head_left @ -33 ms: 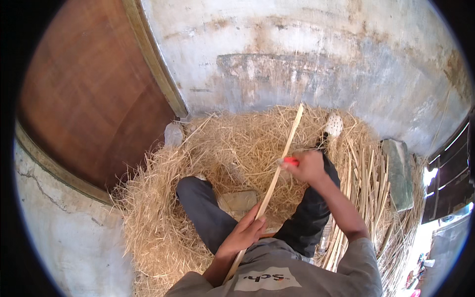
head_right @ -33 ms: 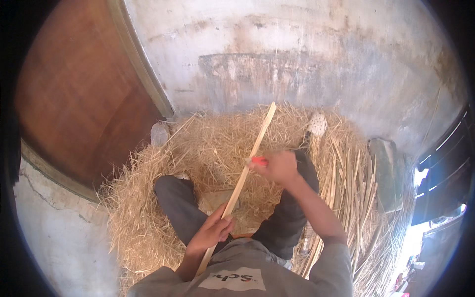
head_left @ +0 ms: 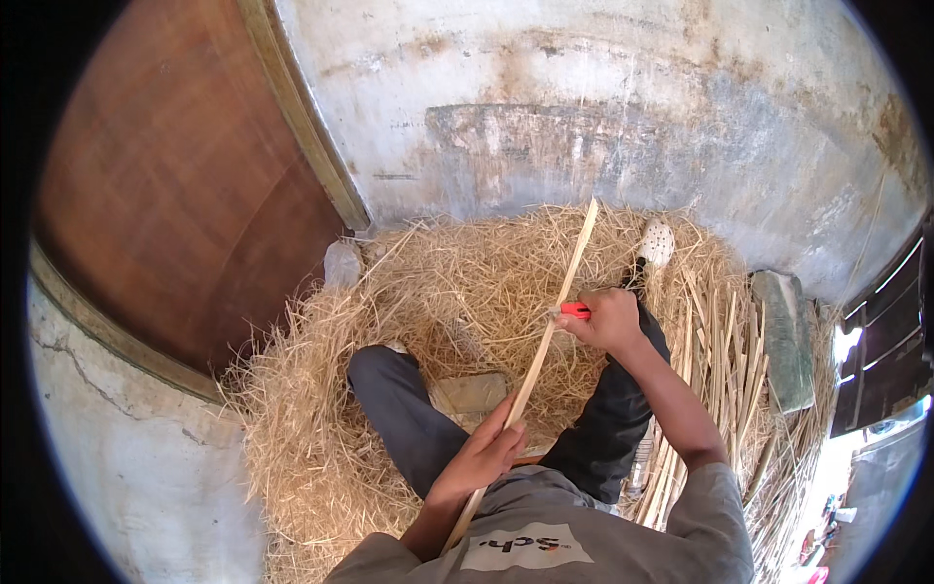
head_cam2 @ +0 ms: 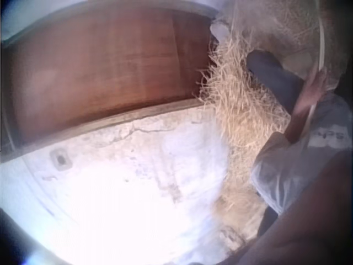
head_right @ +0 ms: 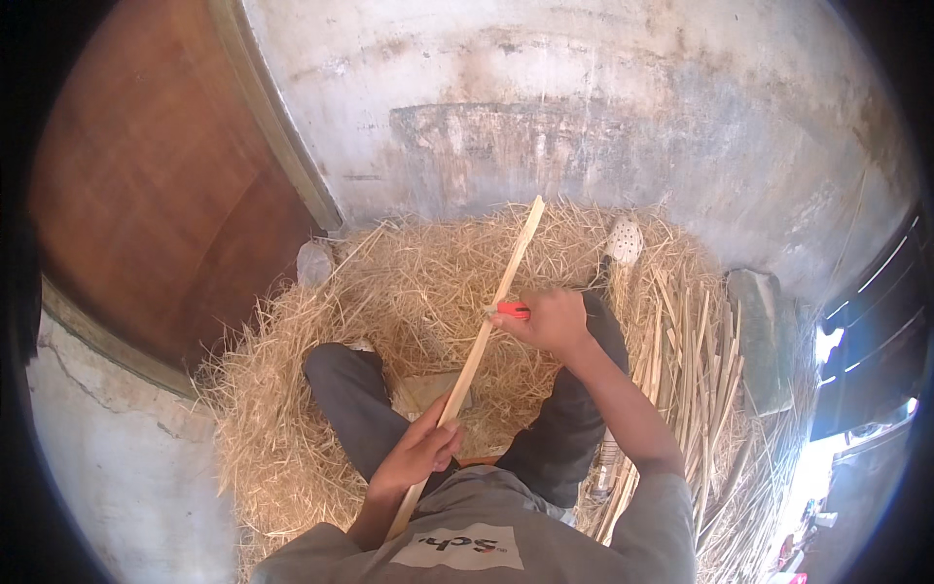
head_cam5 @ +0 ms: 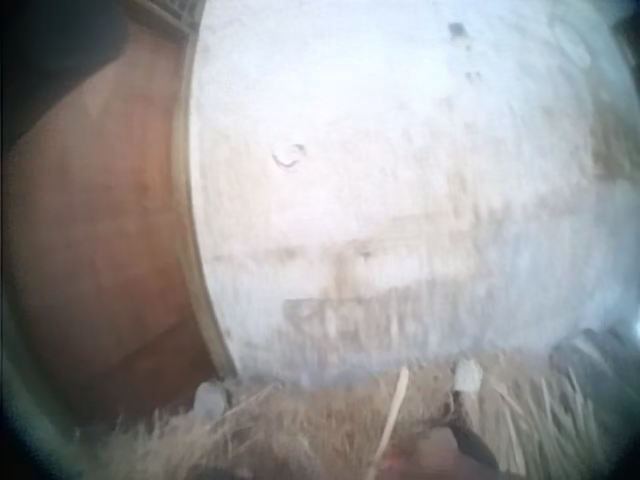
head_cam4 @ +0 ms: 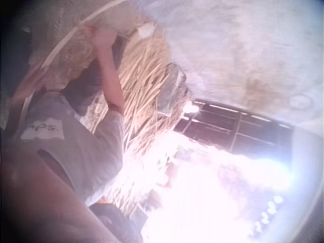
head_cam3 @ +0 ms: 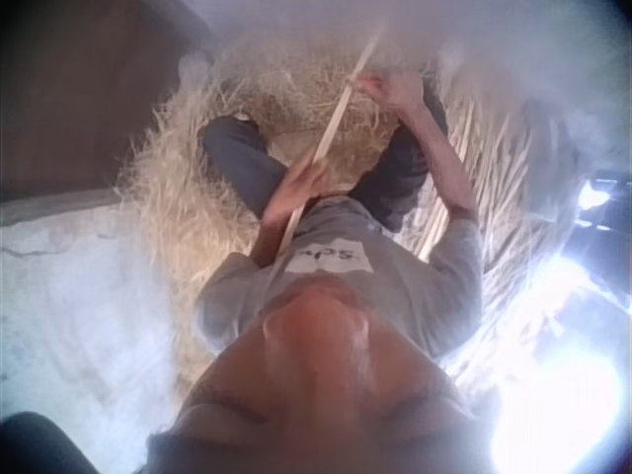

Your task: The person sits on a bed of straw and uses a red utility knife to split a long bamboo pole into thin strips. They hold the pole vertically and carefully slice along its length, separating the material into multiple thin pieces.

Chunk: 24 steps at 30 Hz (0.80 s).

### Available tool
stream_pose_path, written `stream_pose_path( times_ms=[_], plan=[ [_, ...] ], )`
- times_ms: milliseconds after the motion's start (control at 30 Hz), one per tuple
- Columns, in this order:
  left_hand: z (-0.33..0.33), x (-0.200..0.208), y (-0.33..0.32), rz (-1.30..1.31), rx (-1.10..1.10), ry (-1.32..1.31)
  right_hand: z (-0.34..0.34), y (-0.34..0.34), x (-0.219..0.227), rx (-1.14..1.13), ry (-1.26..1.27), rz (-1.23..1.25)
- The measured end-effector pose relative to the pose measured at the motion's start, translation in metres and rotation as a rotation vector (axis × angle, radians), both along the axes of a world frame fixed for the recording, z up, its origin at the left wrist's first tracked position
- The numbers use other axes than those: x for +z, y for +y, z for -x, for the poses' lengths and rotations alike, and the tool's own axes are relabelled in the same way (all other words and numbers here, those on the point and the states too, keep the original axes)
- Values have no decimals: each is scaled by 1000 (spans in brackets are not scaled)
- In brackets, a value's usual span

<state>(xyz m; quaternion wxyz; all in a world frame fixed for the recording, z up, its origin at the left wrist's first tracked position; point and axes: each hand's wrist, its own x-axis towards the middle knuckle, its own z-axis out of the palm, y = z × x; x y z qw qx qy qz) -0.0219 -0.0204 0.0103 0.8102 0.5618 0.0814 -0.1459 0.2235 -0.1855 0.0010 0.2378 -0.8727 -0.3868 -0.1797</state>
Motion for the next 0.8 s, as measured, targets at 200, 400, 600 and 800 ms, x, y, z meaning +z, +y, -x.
stream_pose_path(
  times_ms=[200,400,600,800],
  plan=[
    [2,-7,-9,-66,-33,6,-37,-21,6,-332,206,20],
    [-8,-4,-3,-218,-5,-84,12,-7,-13,-48,6,-14],
    [-8,-12,1,-499,29,-285,18,4,2,-7,39,25],
    [4,-3,-3,-632,1,-226,-29,-11,-4,-186,68,5]
  ],
)
